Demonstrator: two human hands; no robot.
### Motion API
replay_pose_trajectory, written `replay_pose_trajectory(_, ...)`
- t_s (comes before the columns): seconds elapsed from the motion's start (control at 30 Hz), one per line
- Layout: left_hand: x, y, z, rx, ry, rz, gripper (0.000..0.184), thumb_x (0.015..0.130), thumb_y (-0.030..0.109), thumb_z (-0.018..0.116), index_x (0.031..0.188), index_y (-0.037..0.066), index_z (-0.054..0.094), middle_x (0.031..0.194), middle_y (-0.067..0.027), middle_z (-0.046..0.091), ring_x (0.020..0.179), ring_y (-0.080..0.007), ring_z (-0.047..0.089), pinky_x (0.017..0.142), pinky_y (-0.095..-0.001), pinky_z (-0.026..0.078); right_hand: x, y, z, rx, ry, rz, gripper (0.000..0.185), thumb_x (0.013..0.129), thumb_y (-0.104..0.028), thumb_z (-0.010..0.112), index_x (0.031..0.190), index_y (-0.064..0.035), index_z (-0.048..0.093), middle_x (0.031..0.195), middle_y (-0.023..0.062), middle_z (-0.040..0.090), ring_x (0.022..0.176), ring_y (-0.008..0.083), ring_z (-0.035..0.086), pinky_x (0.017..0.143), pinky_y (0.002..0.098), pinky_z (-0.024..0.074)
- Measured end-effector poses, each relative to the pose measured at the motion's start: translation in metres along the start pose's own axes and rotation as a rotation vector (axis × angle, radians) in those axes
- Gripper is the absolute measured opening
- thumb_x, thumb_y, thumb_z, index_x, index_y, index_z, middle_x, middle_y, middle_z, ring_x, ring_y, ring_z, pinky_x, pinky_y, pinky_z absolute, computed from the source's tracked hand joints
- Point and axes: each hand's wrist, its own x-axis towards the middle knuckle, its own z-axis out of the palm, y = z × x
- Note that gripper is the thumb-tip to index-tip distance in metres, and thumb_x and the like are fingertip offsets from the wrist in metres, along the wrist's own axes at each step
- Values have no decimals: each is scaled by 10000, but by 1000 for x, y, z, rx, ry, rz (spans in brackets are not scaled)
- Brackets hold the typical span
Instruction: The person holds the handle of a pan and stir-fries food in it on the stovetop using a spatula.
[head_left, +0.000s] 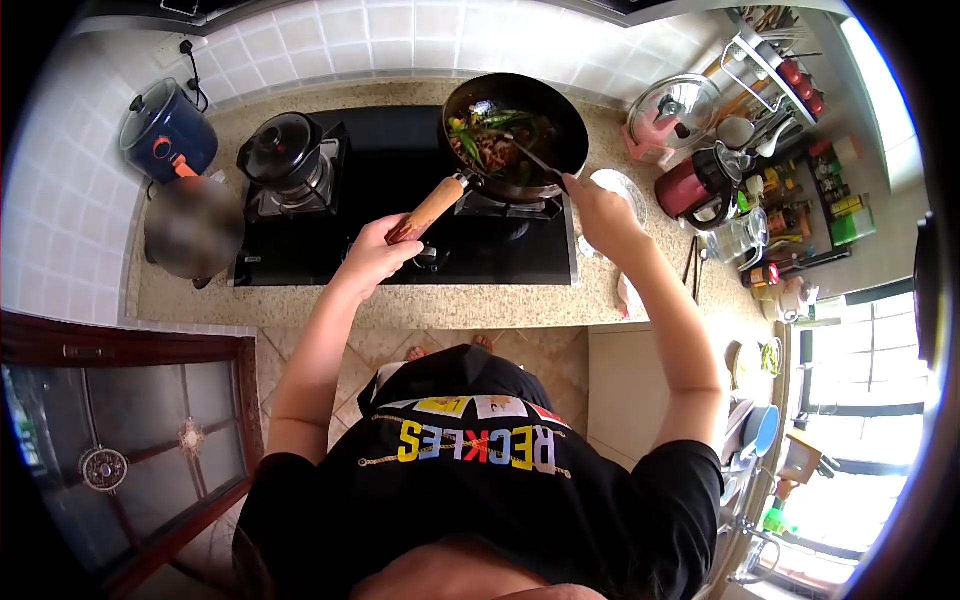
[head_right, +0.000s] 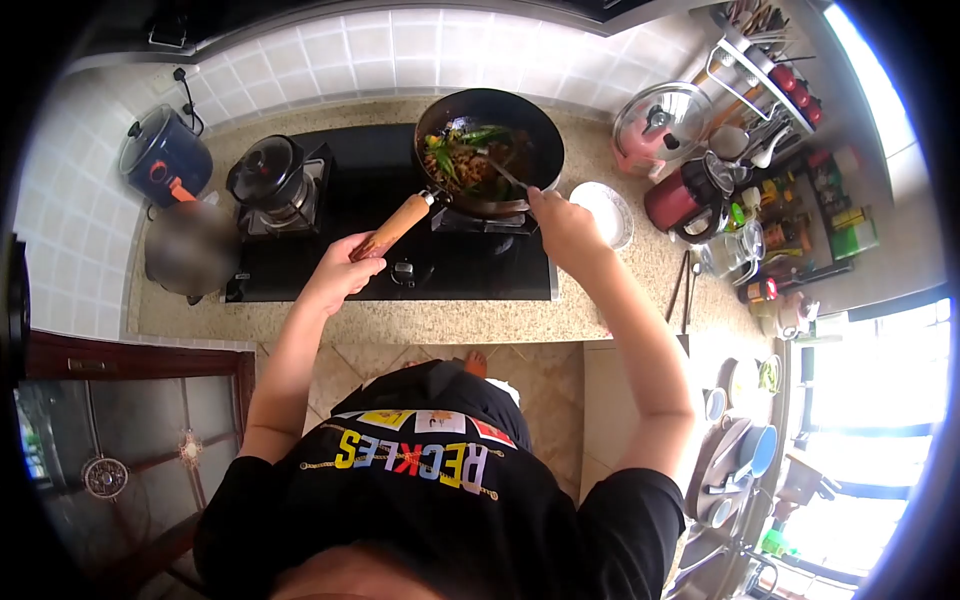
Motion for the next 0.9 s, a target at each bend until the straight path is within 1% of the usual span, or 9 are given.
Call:
replay_pose_trajectory(0.13, 2, 3, 4, -33, -46, 36, 433, 795, 59, 626, 1210, 1, 521, 763, 18, 511, 528, -29, 420, 442, -178, 338, -31, -8, -97, -181, -95, 32, 455, 802, -11, 479, 1226, -156, 556, 980, 104, 609, 803, 303, 635, 674, 389, 517)
replay_pose_trajectory(0.2, -3, 19, 12, -219, -13, -115, 423, 852, 127, 576, 1246, 12, 475, 815, -15, 536, 523, -34, 405, 440, -173, 328, -38, 1, -127, -40, 70, 38, 473, 750, 52, 440, 1124, -154, 642, 972, 134, 628, 810, 333, 620, 732, 420, 490)
replay_pose_trajectory(0.27, 16, 5, -4, -499, -202, -174, 311, 896, 190, 557, 1165, 39, 515, 794, -21, 534, 508, -31, 398, 375, -138, 266, -38, -8, -158, -61, -62, 100, 478, 732, 63, 437, 1099, -149, 656, 983, 124, 642, 845, 334, 619, 742, 407, 485)
replay_pose_trajectory(0.47, -1, -8, 48, -367, -148, -217, 195, 891, 133, 575, 1064, 67, 514, 724, -1, 473, 480, -28, 376, 362, -149, 241, -4, -19, -83, -274, -34, 83, 206, 807, -51, 493, 924, -126, 645, 830, 112, 634, 762, 271, 660, 631, 378, 532)
replay_pose_trajectory(0.57, -8, -10, 66, -391, -105, -206, 168, 870, 102, 589, 997, 78, 481, 713, 5, 458, 475, -32, 375, 360, -171, 243, 4, 7, -91, -171, 6, 87, 246, 780, -41, 518, 939, -150, 671, 821, 122, 652, 750, 285, 660, 652, 389, 533)
replay_pose_trajectory(0.6, -9, -12, 69, -394, -103, -196, 170, 865, 93, 591, 983, 81, 470, 706, 8, 448, 473, -31, 373, 359, -174, 242, 1, 6, -115, -116, -60, 119, 378, 755, -18, 555, 1084, -178, 653, 875, 135, 657, 837, 319, 633, 722, 415, 507)
replay_pose_trajectory(0.8, -16, -19, 86, -303, -48, -180, 207, 844, 47, 593, 966, 89, 431, 683, 27, 399, 451, -28, 342, 370, -188, 237, -17, -2, -127, -102, 79, -148, 192, 718, -22, 562, 846, -95, 684, 775, 118, 654, 738, 286, 653, 631, 402, 519)
replay_pose_trajectory(0.83, -16, -27, 89, -329, -43, -160, 210, 843, 36, 589, 969, 88, 429, 681, 28, 395, 444, -26, 328, 370, -193, 230, -3, -12, -111, -256, -162, -37, 131, 746, -47, 565, 834, -75, 656, 765, 123, 643, 739, 297, 651, 628, 413, 519)
replay_pose_trajectory(0.9, -17, -33, 90, -337, -48, -143, 208, 845, 32, 584, 971, 87, 428, 681, 29, 393, 443, -24, 325, 369, -193, 227, 7, -17, -77, -144, 9, 17, 102, 798, -113, 565, 862, -64, 627, 773, 148, 636, 751, 310, 647, 643, 429, 516)
